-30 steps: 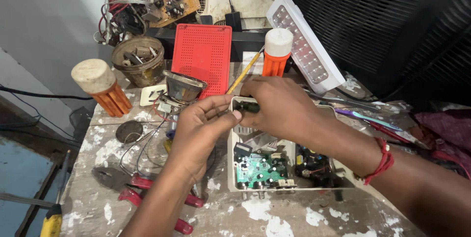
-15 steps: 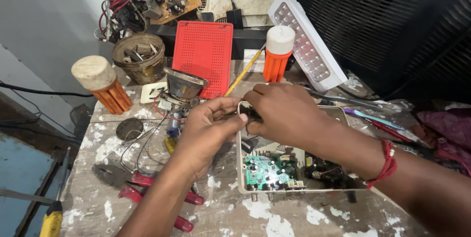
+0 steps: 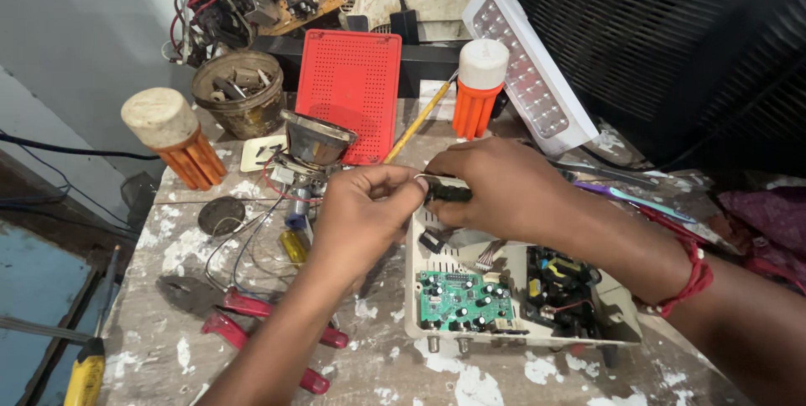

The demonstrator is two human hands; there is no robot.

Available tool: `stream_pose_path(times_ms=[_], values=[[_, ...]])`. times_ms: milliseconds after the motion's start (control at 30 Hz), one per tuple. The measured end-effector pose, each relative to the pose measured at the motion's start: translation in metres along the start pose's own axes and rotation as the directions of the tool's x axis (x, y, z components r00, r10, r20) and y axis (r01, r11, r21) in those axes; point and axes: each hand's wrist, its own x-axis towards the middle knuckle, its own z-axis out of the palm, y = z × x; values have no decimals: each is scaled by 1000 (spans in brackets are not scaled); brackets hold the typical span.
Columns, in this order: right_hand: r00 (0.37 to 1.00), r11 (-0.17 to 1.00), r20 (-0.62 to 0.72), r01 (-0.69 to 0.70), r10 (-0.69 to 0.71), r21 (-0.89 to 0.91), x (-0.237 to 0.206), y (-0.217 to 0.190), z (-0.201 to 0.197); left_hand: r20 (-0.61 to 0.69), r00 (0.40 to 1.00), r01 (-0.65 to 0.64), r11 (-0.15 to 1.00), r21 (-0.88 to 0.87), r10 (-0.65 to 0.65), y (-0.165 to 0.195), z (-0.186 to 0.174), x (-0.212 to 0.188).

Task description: The person uses a screwdriver to unscrew and open the plastic enclosure of an electronic device, then works on the internal circuit boards, lifting and repositioning the board and handling the ribbon cable and small components inside the case on a cluttered workbench.

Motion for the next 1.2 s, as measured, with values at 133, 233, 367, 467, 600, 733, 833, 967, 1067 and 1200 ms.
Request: stream_pose_path(times_ms=[133, 233, 367, 467, 600, 733, 833, 967, 1067, 1200], values=[[994, 996, -57, 92, -92, -11, -3, -1, 2, -31, 999, 9, 1000, -19, -9, 0, 2, 0], [997, 997, -37, 74, -73, 29, -4, 0, 3, -34, 999, 33, 998, -46, -35, 2, 2, 0], [997, 996, 1, 82, -82, 22, -3, 3, 0, -46, 995, 83, 993, -89, -87, 4, 4, -1], [992, 991, -19, 126, -125, 42, -4, 3, -1, -74, 988, 130, 988, -86, -137, 6, 6, -2], [999, 999, -42, 16, -14, 43, -7, 0, -2, -86, 982, 160, 984, -78, -167, 9, 6, -3], [918, 931, -162, 366, -362, -3, -11, 2, -3, -63, 979, 184, 976, -119, -193, 7, 7, -3], [874, 888, -160, 455, -460, -67, -10, 6, -2, -45, 984, 164, 980, -111, -170, 5, 8, -3], [840, 859, -184, 510, -510, -51, -11, 11, -3, -39, 980, 189, 973, -133, -195, 4, 8, -2], [848, 861, -167, 508, -503, -11, -12, 12, -2, -38, 978, 201, 971, -127, -207, 4, 8, -2], [830, 840, -160, 543, -535, 9, -12, 14, -1, -43, 967, 243, 961, -129, -251, 4, 11, -2]])
